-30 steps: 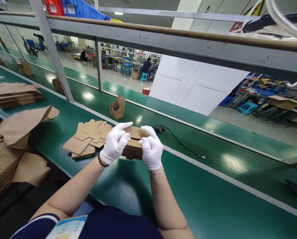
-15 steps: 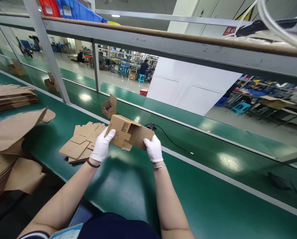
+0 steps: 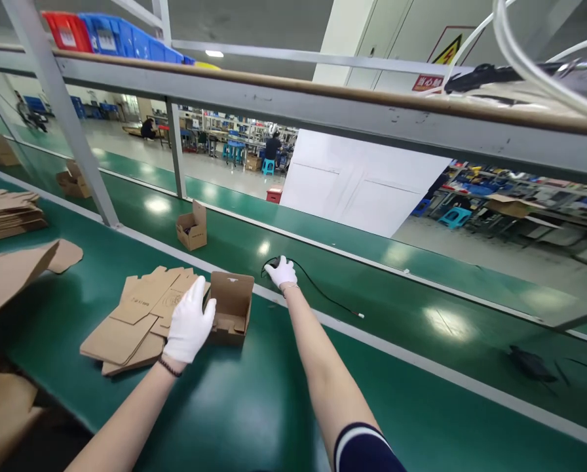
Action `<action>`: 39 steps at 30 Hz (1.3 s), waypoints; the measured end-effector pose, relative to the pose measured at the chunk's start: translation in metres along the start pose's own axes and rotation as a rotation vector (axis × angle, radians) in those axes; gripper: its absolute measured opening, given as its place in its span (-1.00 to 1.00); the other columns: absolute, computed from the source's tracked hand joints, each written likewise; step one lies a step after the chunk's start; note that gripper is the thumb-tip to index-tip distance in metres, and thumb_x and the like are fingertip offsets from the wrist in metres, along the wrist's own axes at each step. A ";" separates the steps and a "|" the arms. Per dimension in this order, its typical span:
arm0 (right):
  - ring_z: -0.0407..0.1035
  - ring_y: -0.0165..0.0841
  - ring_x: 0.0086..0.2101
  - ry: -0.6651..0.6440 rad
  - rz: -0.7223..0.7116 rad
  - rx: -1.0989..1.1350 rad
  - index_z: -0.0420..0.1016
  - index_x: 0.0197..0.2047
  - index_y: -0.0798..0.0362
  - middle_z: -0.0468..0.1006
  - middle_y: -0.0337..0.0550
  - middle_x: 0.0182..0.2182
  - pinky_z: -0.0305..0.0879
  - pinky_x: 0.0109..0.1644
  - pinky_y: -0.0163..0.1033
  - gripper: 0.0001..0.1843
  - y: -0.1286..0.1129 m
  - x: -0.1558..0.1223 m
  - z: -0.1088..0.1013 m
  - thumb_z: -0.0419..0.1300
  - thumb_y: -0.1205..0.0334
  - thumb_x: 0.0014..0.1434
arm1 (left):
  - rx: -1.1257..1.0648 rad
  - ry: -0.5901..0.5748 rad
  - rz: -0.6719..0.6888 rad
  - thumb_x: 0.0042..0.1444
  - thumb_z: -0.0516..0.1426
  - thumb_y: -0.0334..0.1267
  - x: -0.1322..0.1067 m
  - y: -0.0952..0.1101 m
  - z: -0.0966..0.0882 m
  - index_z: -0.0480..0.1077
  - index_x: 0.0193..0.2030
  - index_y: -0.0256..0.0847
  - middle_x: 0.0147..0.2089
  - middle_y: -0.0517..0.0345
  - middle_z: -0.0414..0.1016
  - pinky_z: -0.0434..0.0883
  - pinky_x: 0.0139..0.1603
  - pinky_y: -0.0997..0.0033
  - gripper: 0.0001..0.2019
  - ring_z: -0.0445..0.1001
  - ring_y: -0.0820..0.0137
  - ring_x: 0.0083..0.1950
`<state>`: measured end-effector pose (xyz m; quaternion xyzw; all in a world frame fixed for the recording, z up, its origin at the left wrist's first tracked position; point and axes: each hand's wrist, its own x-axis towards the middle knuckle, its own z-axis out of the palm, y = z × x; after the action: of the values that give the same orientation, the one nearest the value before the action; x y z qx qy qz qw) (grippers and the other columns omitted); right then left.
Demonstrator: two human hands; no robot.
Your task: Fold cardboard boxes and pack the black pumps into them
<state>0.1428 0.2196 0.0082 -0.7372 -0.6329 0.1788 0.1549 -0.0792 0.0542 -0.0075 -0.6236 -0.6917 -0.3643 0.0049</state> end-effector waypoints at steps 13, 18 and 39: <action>0.25 -0.08 0.07 0.152 -0.248 -0.008 0.46 0.07 0.00 0.29 0.04 0.02 0.28 0.10 -0.06 -0.40 0.031 0.016 0.009 0.34 0.09 -0.09 | -0.692 -0.303 0.023 0.21 0.02 -0.26 -0.004 0.110 0.029 0.25 0.28 -0.17 0.34 -0.01 0.27 0.17 0.38 0.11 -0.52 0.22 0.21 0.36; 0.19 -0.07 0.15 0.400 -0.633 0.123 0.27 0.24 -0.01 0.29 0.08 0.10 0.16 0.25 0.05 -0.27 0.063 -0.061 -0.027 0.30 0.16 -0.02 | -1.107 -0.454 -0.270 -0.06 0.32 -0.23 0.038 0.150 0.057 0.13 0.34 -0.25 0.28 -0.18 0.31 0.25 0.28 0.07 -0.18 0.32 0.05 0.26; 0.49 -0.38 -0.31 0.177 -0.777 0.222 0.56 -0.31 0.00 0.62 -0.24 -0.34 0.39 -0.15 -0.30 -0.82 0.008 -0.168 -0.126 0.16 0.14 0.21 | -1.489 -0.870 -0.007 -0.39 0.48 -0.26 -0.018 0.110 -0.036 0.05 0.39 -0.04 -0.12 0.08 0.50 0.43 -0.14 0.23 0.14 0.50 0.30 -0.24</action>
<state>0.1854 0.0516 0.1281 -0.4346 -0.8253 0.1101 0.3434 0.0041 0.0162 0.0653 -0.5463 -0.2150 -0.4516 -0.6718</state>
